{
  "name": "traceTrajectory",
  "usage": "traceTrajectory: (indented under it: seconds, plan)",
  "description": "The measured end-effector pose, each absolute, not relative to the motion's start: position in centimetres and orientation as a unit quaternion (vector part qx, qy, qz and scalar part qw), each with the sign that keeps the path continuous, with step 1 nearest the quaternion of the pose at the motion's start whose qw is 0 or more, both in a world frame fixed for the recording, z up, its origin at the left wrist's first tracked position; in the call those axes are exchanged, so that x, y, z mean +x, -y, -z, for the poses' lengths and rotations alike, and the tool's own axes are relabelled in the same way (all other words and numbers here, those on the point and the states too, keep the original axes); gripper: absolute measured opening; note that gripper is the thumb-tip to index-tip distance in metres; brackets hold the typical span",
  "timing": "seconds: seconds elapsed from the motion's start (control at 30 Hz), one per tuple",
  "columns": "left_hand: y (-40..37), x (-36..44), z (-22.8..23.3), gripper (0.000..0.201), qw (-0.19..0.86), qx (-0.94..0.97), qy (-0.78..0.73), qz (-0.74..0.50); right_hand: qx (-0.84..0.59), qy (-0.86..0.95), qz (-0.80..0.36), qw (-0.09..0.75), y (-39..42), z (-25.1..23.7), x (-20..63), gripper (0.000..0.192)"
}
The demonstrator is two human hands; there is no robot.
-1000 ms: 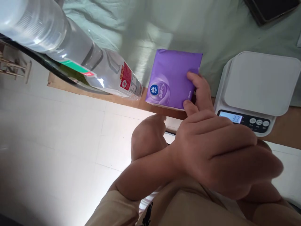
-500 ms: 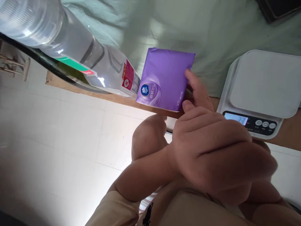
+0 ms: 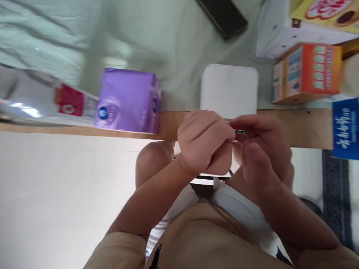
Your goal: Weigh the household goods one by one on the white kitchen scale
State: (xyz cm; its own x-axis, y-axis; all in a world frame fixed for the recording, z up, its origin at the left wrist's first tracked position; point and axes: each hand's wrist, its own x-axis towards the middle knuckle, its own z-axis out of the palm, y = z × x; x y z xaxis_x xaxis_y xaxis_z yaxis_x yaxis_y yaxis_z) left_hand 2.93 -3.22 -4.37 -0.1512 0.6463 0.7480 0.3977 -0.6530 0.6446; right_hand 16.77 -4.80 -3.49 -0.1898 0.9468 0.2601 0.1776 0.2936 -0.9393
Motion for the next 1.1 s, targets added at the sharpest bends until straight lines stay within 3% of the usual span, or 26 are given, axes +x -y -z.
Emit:
traceTrajectory:
  seconds: [0.1,0.17,0.33,0.43,0.53,0.67,0.8,1.0,1.1]
  plan:
    - [1.4,7.9,5.3,0.02,0.044,0.645,-0.305,-0.699,-0.483,0.584,-0.329,0.563,6.4,4.1,22.2,0.026]
    - [0.9,11.4,5.9,0.018,0.064,0.669,-0.281,-0.685,-0.544,0.534,-0.275,0.586,7.8,4.7,26.0,0.022]
    - [0.0,18.3,7.8,0.012,0.123,0.711,-0.272,-0.636,-0.645,0.477,-0.256,0.539,8.6,6.4,32.5,0.022]
    - [-1.1,20.6,8.9,0.031,0.149,0.676,-0.34,-0.636,-0.637,0.493,-0.261,0.532,5.5,7.0,33.4,0.033]
    - [-2.2,21.6,9.8,0.058,0.212,0.632,-0.417,-0.618,-0.609,0.541,-0.267,0.516,1.3,7.0,33.1,0.04]
    - [-2.9,21.3,10.2,0.074,0.312,0.623,-0.459,-0.551,-0.6,0.568,-0.276,0.492,-2.1,6.8,31.9,0.049]
    - [-3.1,20.9,9.8,0.078,0.379,0.621,-0.446,-0.522,-0.585,0.569,-0.286,0.502,-2.4,6.9,31.3,0.056]
    - [-0.6,20.5,8.7,0.067,0.324,0.615,-0.46,-0.553,-0.568,0.55,-0.264,0.552,-1.8,8.0,31.8,0.058]
    - [1.1,20.1,8.4,0.071,0.334,0.608,-0.485,-0.532,-0.585,0.529,-0.25,0.562,-0.9,8.8,31.9,0.056]
